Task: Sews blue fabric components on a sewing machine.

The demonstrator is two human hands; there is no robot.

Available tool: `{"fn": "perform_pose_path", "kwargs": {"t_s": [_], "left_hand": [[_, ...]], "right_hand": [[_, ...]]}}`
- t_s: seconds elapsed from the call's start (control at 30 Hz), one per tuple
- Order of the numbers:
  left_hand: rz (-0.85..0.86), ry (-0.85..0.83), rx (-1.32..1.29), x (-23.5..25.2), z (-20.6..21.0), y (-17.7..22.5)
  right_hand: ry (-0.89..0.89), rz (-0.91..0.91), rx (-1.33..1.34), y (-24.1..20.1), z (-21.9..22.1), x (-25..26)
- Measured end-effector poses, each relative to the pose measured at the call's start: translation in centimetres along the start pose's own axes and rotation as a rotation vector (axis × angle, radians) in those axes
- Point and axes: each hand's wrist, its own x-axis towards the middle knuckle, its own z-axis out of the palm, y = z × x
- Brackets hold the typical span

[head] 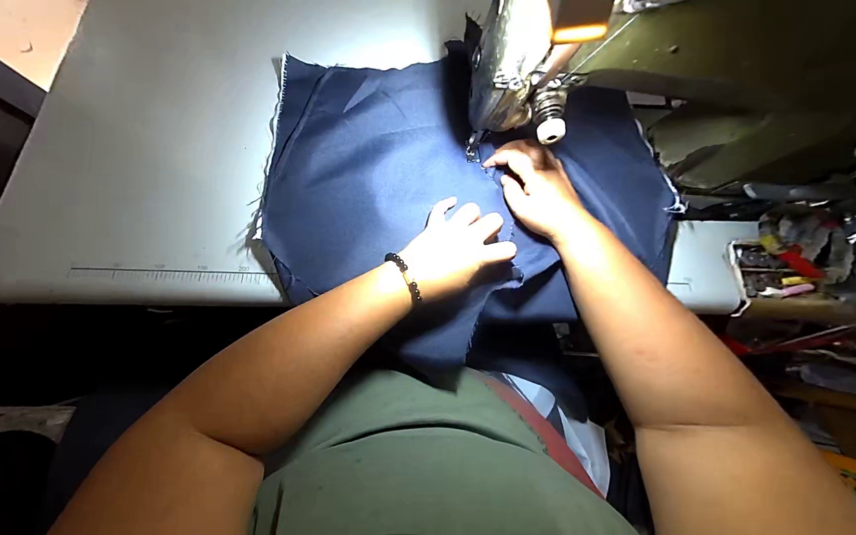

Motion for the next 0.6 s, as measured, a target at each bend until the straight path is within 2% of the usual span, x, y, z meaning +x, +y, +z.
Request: {"fn": "perform_pose_path", "kwargs": {"t_s": [0.2,0.43,0.5,0.6], "left_hand": [[-0.009,-0.062,-0.007,-0.1,-0.2,0.5],[-0.004,-0.032,0.020,0.1,-0.2,0.9],[0.000,0.124,-0.112,-0.3,-0.3,0.4],[-0.152,0.540,-0.482,-1.1,-1.6,-1.1]], "right_hand": [[-0.039,-0.169,-0.023,1.4,-0.7,0.6],[-0.031,-0.169,-0.033,1.0,-0.7,0.3],[-0.028,-0.160,-0.037,0.8,-0.8,0.2],[-0.060,-0.146,0.001,0.1,-1.3,-0.1]]}}
